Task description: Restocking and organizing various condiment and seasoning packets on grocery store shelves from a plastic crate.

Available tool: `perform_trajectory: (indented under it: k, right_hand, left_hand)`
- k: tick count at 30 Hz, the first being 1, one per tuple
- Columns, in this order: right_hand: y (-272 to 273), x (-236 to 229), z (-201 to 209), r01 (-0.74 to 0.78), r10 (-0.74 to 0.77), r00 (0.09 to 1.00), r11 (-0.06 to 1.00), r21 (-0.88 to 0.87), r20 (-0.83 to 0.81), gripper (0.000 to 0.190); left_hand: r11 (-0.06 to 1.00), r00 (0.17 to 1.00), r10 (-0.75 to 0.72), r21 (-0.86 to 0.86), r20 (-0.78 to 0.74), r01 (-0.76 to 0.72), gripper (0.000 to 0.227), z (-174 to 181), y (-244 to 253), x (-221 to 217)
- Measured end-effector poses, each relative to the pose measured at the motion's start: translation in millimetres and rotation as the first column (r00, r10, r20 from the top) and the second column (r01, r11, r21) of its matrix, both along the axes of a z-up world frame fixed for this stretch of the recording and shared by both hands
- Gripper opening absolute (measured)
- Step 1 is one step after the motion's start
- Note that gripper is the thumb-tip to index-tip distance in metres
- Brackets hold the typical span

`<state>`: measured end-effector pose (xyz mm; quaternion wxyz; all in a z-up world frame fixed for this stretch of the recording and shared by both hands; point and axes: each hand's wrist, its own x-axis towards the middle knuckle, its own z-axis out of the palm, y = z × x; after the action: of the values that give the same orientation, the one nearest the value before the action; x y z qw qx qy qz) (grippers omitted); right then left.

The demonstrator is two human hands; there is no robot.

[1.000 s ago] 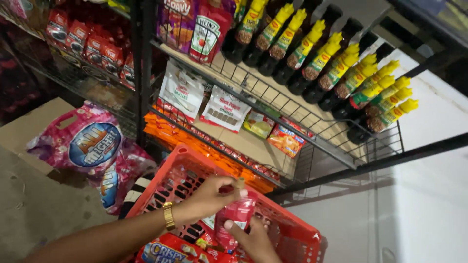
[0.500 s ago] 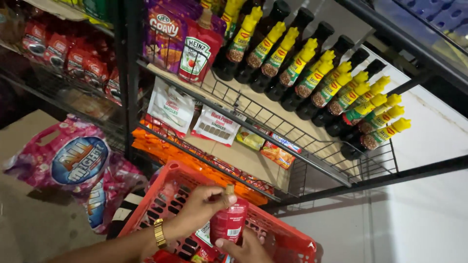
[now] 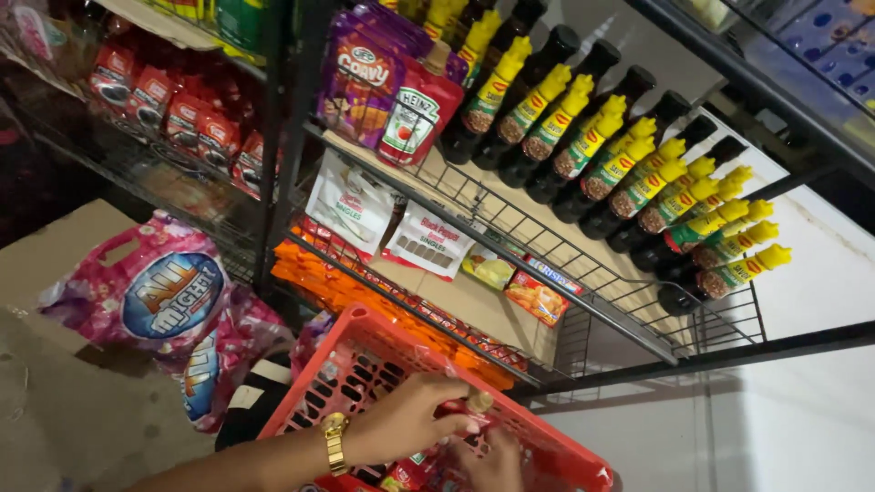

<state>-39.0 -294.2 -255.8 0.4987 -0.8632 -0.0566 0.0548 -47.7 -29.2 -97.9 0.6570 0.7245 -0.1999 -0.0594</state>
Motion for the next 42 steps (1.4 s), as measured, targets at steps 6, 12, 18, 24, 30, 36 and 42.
perform_trajectory:
  k: [6, 12, 18, 24, 30, 36, 42]
  right_hand:
    - [17, 4, 19, 0.007, -0.006, 0.999, 1.0, -0.03, 0.047, 0.034]
    - [40, 15, 76, 0.012, -0.016, 0.998, 0.998, 0.06, 0.062, 0.028]
    - [63, 55, 163, 0.003, 0.029, 0.952, 0.994, -0.106, 0.305, 0.023]
    - [113, 98, 264, -0.009, 0.016, 0.736, 1.0, -0.014, 0.677, 0.019]
    - [148, 193, 287, -0.063, -0.073, 0.675, 0.986, 0.156, 0.734, 0.019]
    - [175, 256, 270, -0.087, 0.062, 0.789, 0.996, 0.012, 0.611, 0.022]
    - [187, 287, 256, -0.187, 0.108, 0.88, 0.974, 0.128, 0.463, 0.021]
  left_hand:
    - [1.0, 1.0, 0.004, 0.004, 0.011, -0.004, 0.019, -8, 7, 1]
    - [0.99, 0.964, 0.126, -0.099, 0.236, -0.105, 0.016, -8, 14, 13]
    - [0.966, 0.799, 0.252, -0.098, 0.546, -0.238, 0.02, 43, 38, 38]
    - [0.962, 0.488, 0.2, -0.076, 0.85, -0.261, 0.028, 134, 67, 98]
    - [0.775, 0.216, -0.012, 0.145, 0.976, -0.615, 0.003, 191, 97, 180]
    - [0.561, 0.261, -0.088, 0.265, 0.961, -0.785, 0.005, 177, 124, 250]
    - [0.46, 0.358, -0.046, 0.338, 0.933, -0.821, 0.005, 169, 127, 279]
